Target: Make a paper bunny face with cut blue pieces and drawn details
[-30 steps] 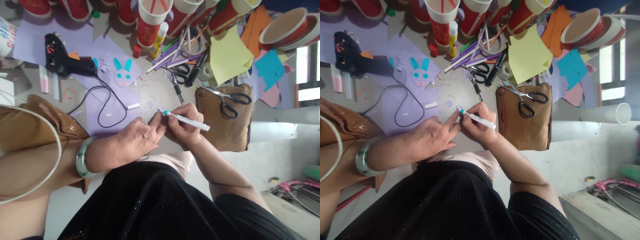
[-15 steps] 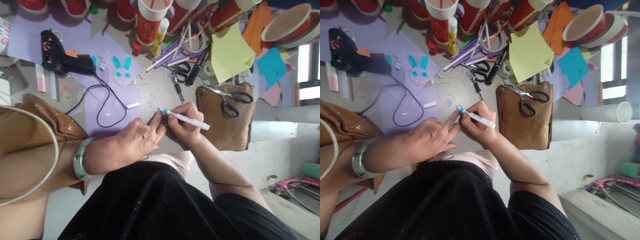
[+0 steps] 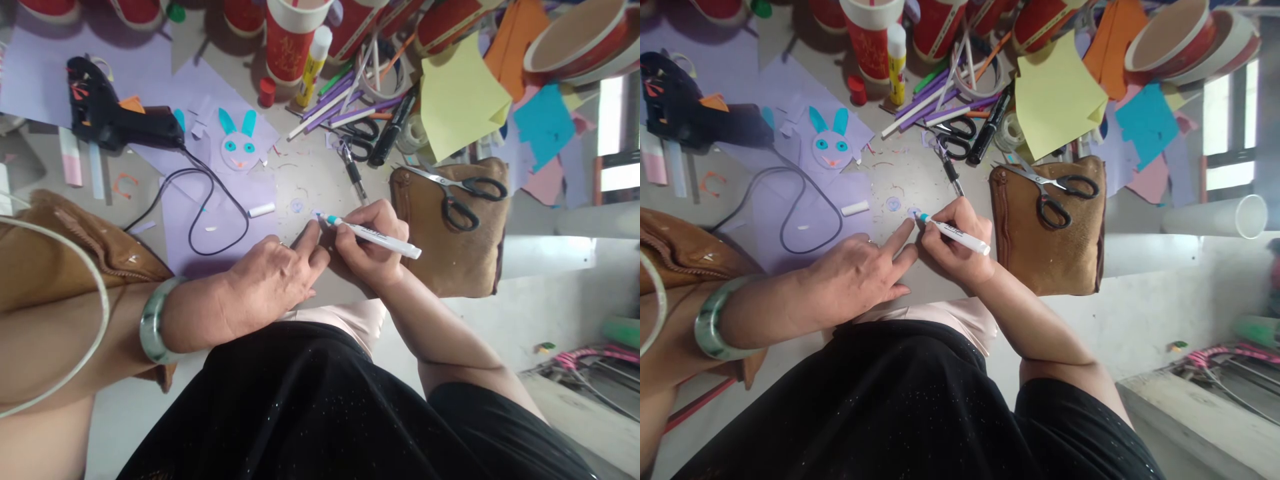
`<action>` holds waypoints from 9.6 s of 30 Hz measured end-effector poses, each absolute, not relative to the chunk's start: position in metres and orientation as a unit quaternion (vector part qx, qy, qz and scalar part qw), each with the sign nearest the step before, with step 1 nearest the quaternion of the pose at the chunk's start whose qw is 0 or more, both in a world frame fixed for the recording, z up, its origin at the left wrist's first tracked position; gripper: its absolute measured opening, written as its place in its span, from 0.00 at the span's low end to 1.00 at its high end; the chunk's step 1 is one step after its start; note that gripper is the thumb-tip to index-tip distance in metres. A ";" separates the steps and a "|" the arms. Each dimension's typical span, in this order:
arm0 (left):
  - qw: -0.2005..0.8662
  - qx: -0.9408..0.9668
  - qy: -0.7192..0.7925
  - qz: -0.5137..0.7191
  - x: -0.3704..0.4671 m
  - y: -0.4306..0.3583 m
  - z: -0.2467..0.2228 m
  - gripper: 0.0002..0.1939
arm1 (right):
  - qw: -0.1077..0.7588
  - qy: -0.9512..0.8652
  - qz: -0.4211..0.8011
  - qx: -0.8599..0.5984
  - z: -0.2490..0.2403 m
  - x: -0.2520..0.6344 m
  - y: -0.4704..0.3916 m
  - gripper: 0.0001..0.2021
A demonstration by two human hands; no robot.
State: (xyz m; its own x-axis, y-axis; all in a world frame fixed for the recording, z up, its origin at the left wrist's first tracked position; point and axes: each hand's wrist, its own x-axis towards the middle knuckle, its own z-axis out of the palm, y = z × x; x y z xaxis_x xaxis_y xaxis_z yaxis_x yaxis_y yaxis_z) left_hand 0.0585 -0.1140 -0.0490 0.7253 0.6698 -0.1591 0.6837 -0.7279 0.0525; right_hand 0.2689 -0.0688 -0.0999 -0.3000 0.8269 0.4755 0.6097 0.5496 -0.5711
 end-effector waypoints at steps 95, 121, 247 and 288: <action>0.111 0.910 0.379 -0.129 0.063 -0.106 -0.031 0.23 | 0.387 -0.760 0.193 -0.485 -0.093 0.264 -0.068 0.06; 0.122 0.906 0.388 -0.116 0.063 -0.107 -0.025 0.20 | 0.372 -0.779 0.169 -0.476 -0.094 0.264 -0.066 0.06; 0.089 0.913 0.381 -0.117 0.060 -0.107 -0.026 0.18 | 0.391 -0.776 0.186 -0.458 -0.103 0.268 -0.068 0.06; 0.082 0.914 0.380 -0.114 0.060 -0.105 -0.027 0.20 | 0.380 -0.790 0.147 -0.459 -0.100 0.266 -0.067 0.07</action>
